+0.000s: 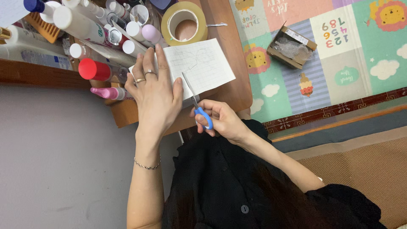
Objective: The person cuts a sheet of grid paper with scissors, then applies clear packing tape to the edges of a small rectangular box. They fold the paper around the box and secure it with additional tape strips, completing the wrapping.
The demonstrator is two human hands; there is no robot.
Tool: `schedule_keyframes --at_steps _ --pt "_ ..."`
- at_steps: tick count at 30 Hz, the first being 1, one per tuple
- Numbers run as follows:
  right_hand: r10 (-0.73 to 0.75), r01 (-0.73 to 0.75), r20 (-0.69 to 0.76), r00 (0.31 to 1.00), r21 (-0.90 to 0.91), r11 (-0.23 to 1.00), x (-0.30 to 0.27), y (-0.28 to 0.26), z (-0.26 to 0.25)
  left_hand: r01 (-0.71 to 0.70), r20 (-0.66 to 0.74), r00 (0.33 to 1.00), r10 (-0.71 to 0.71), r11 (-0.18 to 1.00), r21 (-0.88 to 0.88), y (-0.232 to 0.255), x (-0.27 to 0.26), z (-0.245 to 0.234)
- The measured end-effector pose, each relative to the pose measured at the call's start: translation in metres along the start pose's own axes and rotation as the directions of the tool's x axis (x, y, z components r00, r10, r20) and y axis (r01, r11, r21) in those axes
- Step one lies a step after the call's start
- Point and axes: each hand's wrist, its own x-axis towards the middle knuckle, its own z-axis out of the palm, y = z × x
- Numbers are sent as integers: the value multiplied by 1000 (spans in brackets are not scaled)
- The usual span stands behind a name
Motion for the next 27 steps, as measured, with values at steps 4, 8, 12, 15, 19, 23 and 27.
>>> schedule_keyframes --at_steps 4,8,12,15,19,23,27 --pt "-2 2 -17 1000 -12 1000 2 2 2 0 4 1000 0 1000 4 0 0 1" --pt "-65 65 10 998 25 998 7 -1 -1 0 12 1000 0 1000 16 -1 -1 1" --pt "-78 78 -13 997 -9 997 15 -5 -1 -4 10 1000 4 1000 10 0 -1 0" --pt "-66 65 -41 997 -26 998 17 -6 0 4 12 1000 -4 1000 -8 0 -1 0" --pt "-60 58 -64 996 -44 997 17 -7 1 -2 5 1000 2 1000 3 -1 -1 1" --pt "-38 34 -79 996 -62 997 18 -7 0 -5 3 1000 5 1000 7 -1 -1 1" --pt "-29 23 -93 995 -64 998 19 -6 -1 -11 -9 1000 11 1000 1 -2 -1 1"
